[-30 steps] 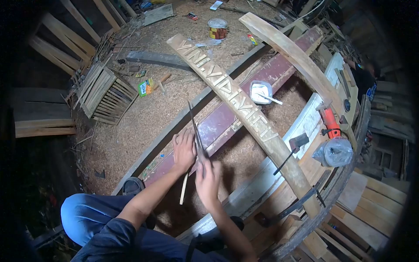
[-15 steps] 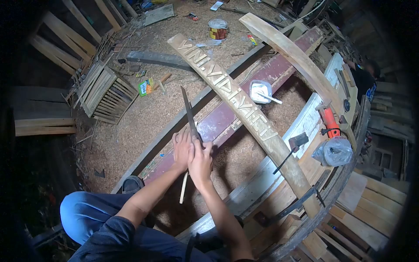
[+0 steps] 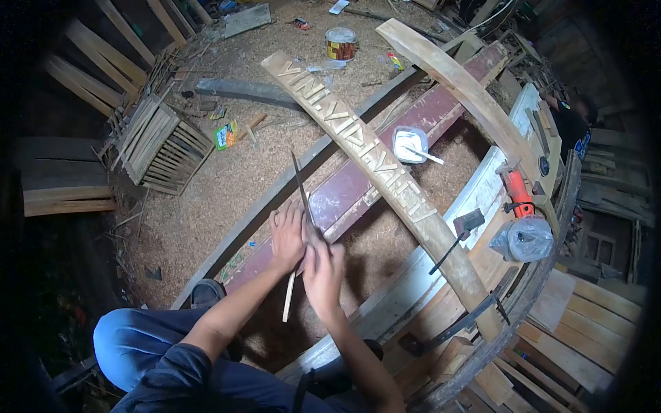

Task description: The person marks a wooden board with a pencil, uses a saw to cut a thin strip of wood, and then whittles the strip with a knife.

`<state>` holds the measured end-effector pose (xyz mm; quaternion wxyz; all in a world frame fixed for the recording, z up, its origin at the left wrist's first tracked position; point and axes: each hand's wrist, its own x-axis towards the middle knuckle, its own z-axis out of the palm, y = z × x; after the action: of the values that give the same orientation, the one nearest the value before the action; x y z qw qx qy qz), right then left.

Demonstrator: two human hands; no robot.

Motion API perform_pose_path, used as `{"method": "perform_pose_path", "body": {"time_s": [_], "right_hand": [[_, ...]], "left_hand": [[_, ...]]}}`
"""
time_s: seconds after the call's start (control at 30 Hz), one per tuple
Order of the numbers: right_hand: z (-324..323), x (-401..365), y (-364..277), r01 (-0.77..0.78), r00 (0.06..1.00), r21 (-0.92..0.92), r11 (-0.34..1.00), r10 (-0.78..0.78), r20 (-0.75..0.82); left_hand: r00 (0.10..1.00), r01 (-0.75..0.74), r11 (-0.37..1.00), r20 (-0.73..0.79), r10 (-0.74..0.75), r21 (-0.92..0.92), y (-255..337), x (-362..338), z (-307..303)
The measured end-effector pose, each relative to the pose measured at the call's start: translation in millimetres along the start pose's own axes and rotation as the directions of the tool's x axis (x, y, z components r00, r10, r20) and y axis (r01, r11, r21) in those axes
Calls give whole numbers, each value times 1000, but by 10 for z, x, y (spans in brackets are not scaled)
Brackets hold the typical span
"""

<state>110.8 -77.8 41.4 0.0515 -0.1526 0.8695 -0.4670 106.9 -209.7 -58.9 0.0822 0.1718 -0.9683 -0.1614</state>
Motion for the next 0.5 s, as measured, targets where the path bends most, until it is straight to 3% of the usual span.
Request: {"method": "perform_pose_path", "body": {"time_s": [0.13,0.23,0.27,0.4,0.43,0.5], "right_hand": [[-174,-418,68,-28,999,-52,998,29,15],[138,79,100,57,998,-39,998,-58,-16],[230,199,67,-19,999,-36,999,21,34],[-58,-24,156,105,992,-106,989,-111,-54],[-272,-116,96,-4,1000,-55,998,5,4],[-352,-234,164,-24,1000,-42,999,24,-7]], "left_hand": [[999,22,1000,30,-22,3,21,6,-15],[998,6,1000,67,-4,-25,3,27,-81],[996,-8,1000,84,8,0,8,14,-88],[999,-39,999,-14,39,6,28,9,-16],[1000,-16,999,-4,16,-32,44,11,-37],[1000,-1,1000,-5,1,-17,19,65,-56]]}}
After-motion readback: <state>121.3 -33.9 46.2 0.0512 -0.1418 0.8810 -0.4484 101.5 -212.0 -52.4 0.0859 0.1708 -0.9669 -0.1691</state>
